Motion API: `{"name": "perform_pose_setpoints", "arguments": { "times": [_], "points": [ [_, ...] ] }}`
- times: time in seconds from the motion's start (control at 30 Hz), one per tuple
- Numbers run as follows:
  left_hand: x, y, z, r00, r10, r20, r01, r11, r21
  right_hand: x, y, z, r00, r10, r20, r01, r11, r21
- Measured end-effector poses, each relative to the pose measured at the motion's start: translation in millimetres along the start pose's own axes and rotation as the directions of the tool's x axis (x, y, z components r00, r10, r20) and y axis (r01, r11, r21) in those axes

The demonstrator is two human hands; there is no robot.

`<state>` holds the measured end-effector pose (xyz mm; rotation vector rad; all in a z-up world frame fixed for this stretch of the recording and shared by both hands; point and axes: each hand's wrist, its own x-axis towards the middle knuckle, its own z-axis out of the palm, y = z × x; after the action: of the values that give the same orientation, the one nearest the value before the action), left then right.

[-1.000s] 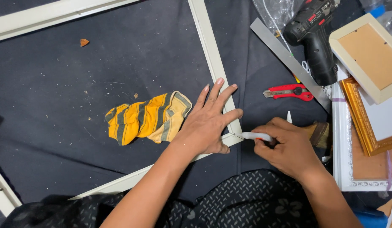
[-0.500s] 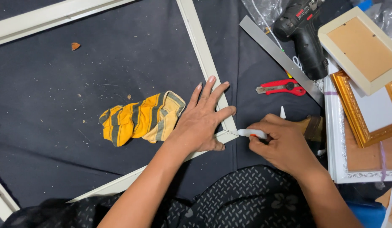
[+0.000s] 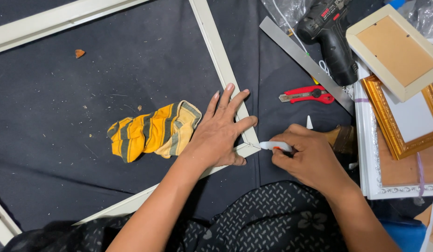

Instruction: Assembling a picture frame by applying glue to the corner joints and fitting the frame pieces together.

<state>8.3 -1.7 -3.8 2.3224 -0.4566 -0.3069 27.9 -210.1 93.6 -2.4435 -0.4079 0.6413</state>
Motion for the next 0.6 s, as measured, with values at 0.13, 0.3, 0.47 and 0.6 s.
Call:
{"name": "perform_pose_setpoints", "arguments": {
  "times": [0.13,0.3,0.47,0.6],
  "points": [
    [0.7,-0.9,0.9,1.0,0.002,-0.012,-0.001,1.0,0.01,0.4,-1.3,-0.5,1.0,0.004,0.003,-0.004,1.0,0.023],
    [0.6,0.2,0.3,1.0,-0.006,-0.006,0.006,1.0,0.011,-0.7,-0.8,0.2,0.998,0.064,0.023,-0.065,0.997,0.049],
    [0.1,0.1,0.6,1.0,-0.001,-0.008,0.001,1.0,0.006,-0.9,-0.5,-0.2,0.999,0.049,0.012,-0.05,0.998,0.047],
    [0.5,-0.2,0.6,1.0,-0.008,-0.001,0.008,1.0,0.004,-0.3,-1.7,0.2,0.999,0.048,0.013,-0.049,0.998,0.043]
  ]
}}
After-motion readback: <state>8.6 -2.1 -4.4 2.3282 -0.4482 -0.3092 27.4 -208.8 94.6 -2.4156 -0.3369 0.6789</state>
